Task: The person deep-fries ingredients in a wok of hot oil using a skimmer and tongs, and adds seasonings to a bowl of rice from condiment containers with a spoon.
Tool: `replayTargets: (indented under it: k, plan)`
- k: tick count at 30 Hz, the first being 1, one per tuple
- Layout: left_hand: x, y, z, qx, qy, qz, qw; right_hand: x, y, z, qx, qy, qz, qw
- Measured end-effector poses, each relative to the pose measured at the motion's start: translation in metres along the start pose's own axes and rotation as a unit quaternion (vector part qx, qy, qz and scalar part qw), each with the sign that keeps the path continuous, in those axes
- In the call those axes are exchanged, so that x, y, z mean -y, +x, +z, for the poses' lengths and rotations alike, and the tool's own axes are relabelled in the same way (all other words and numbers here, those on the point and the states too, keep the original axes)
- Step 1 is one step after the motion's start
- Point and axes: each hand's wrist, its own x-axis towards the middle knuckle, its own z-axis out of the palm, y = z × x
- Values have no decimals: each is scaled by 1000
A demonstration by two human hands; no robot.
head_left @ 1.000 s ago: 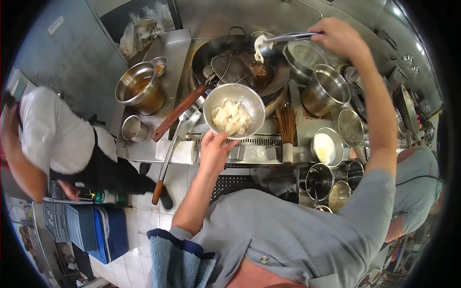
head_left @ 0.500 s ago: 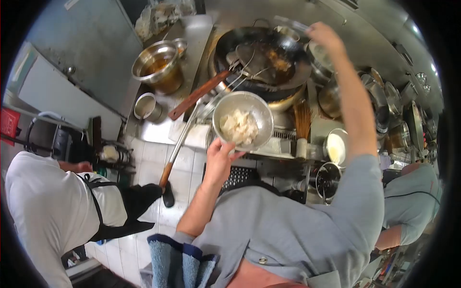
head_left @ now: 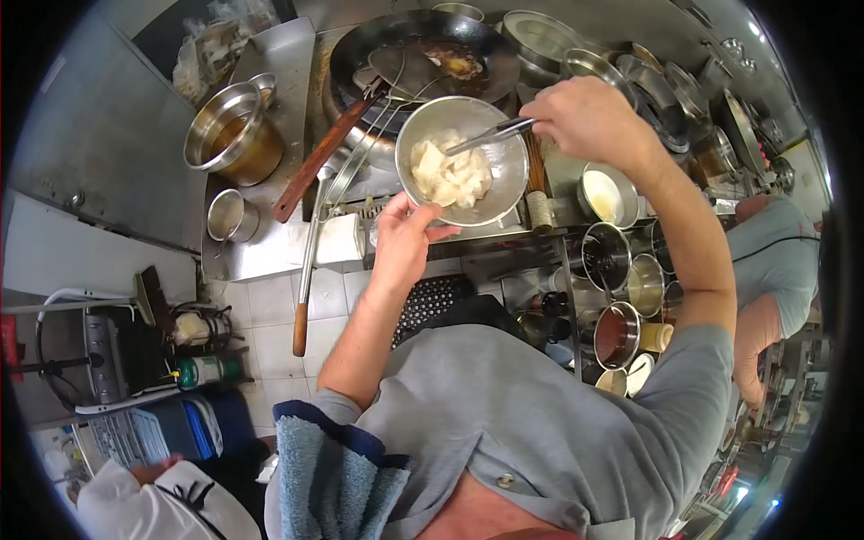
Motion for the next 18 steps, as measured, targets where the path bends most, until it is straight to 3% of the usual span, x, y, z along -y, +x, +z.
replayTargets:
  k: [2,6,9,10,18]
  plan:
    - [4,7,0,-9,3,-8,1000,-16,-7,-15,-46,17,8,999]
    - [14,15,-3,-21,17,-3,1000,-34,-4,-37,-31,61,46,997]
    - [17,18,5,-3,7,4,1000,-30,12,11,-53,75,-53,994]
    - [18,20,8,-1,-1,6,1000,-28,20,15,43,54,-37,997]
    - [4,41,10,-66,-33,30,997,-90,46,-49,-38,56,-19,997]
